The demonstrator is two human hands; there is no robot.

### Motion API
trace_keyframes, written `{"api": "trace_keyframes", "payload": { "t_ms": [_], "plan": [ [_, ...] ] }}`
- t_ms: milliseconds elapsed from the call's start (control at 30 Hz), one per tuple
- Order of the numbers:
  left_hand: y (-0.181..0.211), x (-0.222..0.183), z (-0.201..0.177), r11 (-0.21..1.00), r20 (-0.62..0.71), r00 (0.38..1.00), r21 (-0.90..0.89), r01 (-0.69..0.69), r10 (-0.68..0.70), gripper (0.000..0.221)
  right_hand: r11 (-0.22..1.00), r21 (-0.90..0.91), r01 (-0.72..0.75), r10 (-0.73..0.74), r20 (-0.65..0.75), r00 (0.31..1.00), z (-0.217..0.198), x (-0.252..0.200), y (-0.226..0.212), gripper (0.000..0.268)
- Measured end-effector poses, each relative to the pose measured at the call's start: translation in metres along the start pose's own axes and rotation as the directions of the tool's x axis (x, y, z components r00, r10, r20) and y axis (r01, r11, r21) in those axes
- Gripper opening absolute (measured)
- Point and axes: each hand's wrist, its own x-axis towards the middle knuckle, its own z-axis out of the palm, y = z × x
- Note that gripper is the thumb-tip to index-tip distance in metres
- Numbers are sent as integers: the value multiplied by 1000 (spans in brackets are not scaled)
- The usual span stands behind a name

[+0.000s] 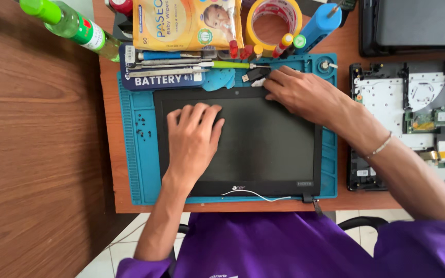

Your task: The person attaches the screen assembly to a laptop base, wipes the display with a cloth, and then snaps the front bezel into place around the screen edges.

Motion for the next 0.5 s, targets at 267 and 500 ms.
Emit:
{"api": "trace_keyframes", "payload": {
  "t_ms": [267,500],
  "plan": [
    [-3,4,0,1000,69,997,4,-30,29,24,992,10,-122,121,81,989,-11,-18,7,31],
    [-3,0,4,1000,62,998,-17,-10,11,21,992,-106,-67,80,124,989,-9,-18,2,21]
  ]
}}
